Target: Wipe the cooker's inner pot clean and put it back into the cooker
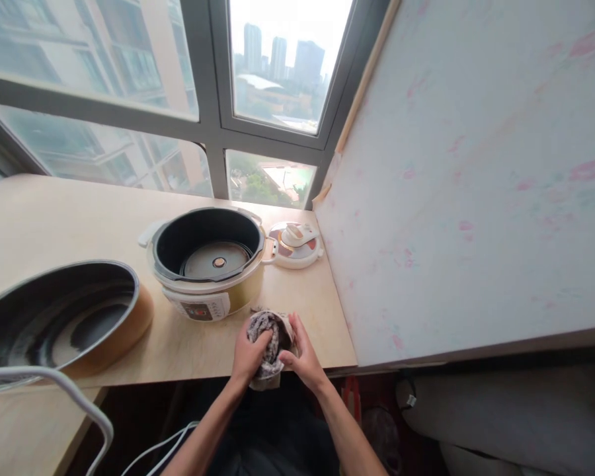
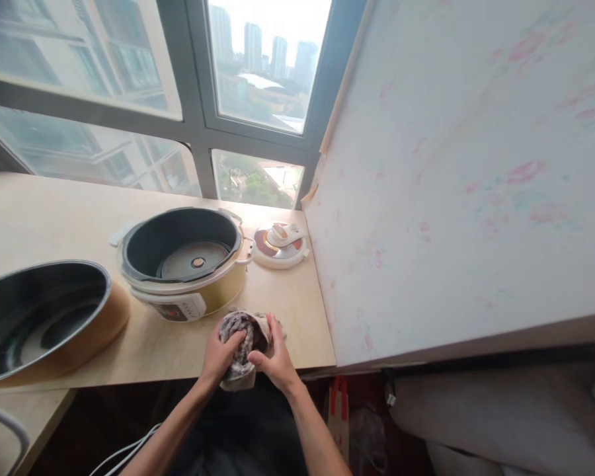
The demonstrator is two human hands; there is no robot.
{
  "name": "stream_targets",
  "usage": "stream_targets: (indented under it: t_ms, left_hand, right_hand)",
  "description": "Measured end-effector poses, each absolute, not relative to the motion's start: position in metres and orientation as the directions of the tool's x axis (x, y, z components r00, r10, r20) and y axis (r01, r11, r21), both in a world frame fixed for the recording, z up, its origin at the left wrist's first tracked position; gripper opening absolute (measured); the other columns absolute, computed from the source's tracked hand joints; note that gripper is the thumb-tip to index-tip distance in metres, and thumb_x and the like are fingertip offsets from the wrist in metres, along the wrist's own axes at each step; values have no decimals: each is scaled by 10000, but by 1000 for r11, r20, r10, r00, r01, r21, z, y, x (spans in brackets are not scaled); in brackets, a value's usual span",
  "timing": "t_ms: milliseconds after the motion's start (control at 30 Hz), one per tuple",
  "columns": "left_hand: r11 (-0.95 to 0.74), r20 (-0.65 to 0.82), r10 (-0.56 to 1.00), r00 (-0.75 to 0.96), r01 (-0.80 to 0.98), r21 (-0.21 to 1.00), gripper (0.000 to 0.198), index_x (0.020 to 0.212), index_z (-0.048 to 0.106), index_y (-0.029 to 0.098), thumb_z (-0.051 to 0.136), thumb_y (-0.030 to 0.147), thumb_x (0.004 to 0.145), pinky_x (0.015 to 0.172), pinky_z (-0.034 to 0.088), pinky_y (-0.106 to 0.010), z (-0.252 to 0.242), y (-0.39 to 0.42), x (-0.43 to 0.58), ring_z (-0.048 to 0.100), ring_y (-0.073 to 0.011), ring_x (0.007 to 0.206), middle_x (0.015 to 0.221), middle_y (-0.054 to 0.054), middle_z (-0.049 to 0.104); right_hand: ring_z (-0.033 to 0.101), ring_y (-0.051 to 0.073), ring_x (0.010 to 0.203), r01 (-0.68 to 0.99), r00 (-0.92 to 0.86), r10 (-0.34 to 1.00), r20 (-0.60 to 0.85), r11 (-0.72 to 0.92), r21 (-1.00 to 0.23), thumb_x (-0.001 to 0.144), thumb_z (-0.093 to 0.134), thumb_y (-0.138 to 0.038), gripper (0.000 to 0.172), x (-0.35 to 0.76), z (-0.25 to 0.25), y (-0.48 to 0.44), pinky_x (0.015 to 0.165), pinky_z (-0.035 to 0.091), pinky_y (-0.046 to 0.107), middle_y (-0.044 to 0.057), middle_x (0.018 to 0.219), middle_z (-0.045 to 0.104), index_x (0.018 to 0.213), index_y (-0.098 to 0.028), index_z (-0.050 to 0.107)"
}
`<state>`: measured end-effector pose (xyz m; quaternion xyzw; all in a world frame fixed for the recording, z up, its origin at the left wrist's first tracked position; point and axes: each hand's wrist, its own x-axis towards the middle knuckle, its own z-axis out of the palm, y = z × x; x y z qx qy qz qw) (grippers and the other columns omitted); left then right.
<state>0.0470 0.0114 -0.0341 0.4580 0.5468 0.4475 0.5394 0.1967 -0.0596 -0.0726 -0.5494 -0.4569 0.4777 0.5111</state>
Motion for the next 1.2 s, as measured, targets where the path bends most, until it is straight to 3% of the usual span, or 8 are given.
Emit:
stream_targets:
  t_ms: [167, 300, 433, 667, 767, 867, 1067, 1200]
  left_hand:
    - [299, -255, 939, 229, -183, 937, 483, 1074, 670, 157, 746, 440, 690, 1010, 515, -447, -32, 16, 111, 695, -296, 1054, 1065, -108, 742]
    - [524, -344, 800, 491, -295, 799, 598, 1180, 668, 143, 619, 589, 785, 1134, 414, -490, -39, 24, 154, 639, -325, 1208, 1212, -160, 718]
    - [463, -301, 762, 573, -157, 873, 653, 1299, 632, 170, 477, 645, 879, 1169, 372, -463, -51, 27, 179, 556, -303, 1336, 1374, -166, 638]
    - [285, -291, 842, 454, 82, 955, 645, 1261, 647, 177, 724, 510, 715, 1251, 137, -505, -58, 26, 172, 297, -375, 1502, 1518, -194, 483]
    - [238, -270, 866, 422, 127, 963, 616, 1223, 662, 176, 726, 471, 686, 1186, 310, -517, -60, 18, 142, 430, -380, 1419, 1480, -207, 511]
    - [218, -251, 909, 331, 133, 967, 483, 1108, 703, 175, 688, 468, 725, 1025, 486, -489, -60, 2, 93, 635, -339, 1180, 1237, -187, 668]
    - [336, -333, 941, -62, 45, 941, 389, 951, 742, 178, 720, 500, 735, 917, 551, -430, -45, -36, -31, 720, -291, 958, 1007, -127, 754]
    - [205, -189, 846, -499, -22, 979, 419, 1013, 684, 166, 735, 464, 723, 886, 560, -446, -27, -34, -94, 702, -284, 954, 1031, -128, 722]
  right_hand:
    - [98, 325, 1582, 342, 208, 978, -4, -77, -936, 678, 841, -612, 1203, 229, -64, -60, 1276, 86, 544, 157, 1698, 177, 1626, -217, 216]
    - [217, 325, 1554, 531, 376, 918, 124, -103, -841, 833, 688, -532, 898, 260, -66, -47, 1259, 99, 593, 161, 1643, 328, 1584, -200, 324]
    - [343, 339, 1485, 655, 448, 863, 232, -140, -742, 868, 569, -417, 697, 286, -78, -34, 1226, 170, 621, 195, 1560, 446, 1497, -138, 456]
    - [511, 309, 1300, 746, 455, 853, 256, -209, -632, 849, 481, -274, 519, 309, -90, 7, 1190, 209, 578, 190, 1375, 618, 1331, -119, 595]
    - [548, 294, 1213, 754, 498, 816, 295, -238, -612, 838, 479, -285, 478, 310, -89, 35, 1160, 249, 540, 177, 1281, 674, 1258, -118, 633]
    - [571, 299, 1143, 742, 538, 781, 317, -260, -618, 821, 473, -321, 476, 309, -88, 56, 1126, 281, 527, 191, 1213, 697, 1208, -108, 651]
    - [590, 344, 1080, 750, 541, 762, 356, -246, -614, 816, 441, -426, 527, 310, -99, 61, 1074, 333, 544, 225, 1127, 705, 1165, -97, 660]
    - [587, 380, 1076, 747, 536, 761, 365, -227, -624, 794, 418, -531, 691, 316, -108, 57, 1061, 355, 551, 281, 1135, 684, 1197, -21, 654]
